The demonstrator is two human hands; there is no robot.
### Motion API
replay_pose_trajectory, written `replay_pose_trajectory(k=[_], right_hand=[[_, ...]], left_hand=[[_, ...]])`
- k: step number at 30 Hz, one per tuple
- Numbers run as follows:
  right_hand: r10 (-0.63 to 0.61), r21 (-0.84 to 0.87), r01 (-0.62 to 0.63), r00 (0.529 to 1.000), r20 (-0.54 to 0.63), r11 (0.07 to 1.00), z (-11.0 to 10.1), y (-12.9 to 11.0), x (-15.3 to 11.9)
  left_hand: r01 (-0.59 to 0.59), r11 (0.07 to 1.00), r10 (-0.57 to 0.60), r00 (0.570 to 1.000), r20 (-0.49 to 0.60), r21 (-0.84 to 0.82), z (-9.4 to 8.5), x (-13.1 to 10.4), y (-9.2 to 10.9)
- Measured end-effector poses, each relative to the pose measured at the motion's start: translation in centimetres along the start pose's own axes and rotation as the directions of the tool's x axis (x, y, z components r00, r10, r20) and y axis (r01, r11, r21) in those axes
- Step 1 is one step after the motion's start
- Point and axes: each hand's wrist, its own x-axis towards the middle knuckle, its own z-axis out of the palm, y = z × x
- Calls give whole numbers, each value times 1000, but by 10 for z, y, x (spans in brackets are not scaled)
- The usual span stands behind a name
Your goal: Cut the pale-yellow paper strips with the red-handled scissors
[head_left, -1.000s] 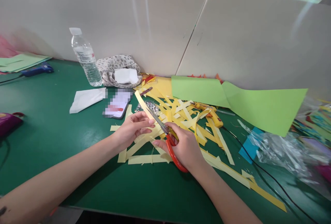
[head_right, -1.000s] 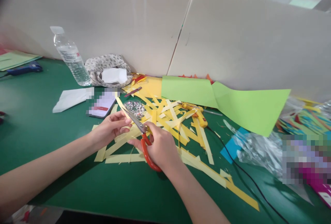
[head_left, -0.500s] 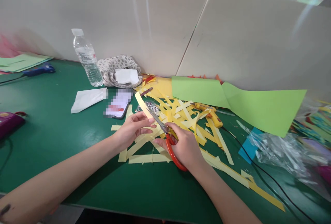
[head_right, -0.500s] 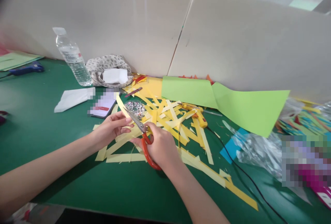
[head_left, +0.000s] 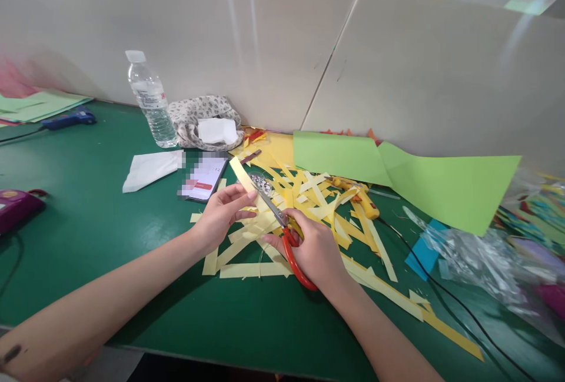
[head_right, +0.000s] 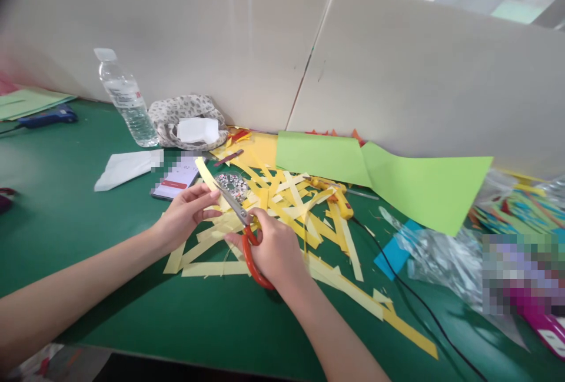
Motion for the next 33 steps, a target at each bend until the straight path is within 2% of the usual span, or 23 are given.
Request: replay_pose_trajectory(k=[14,33], right_hand=[[-75,-17,75,997,-6,997,-4,-5,-1],[-64,0,64,998,-28,998,-2,-5,-1]], left_hand=[[31,999,-32,999,28,38,-1,-1,-4],[79,997,-79,997,3,-6,4,-5,-4]])
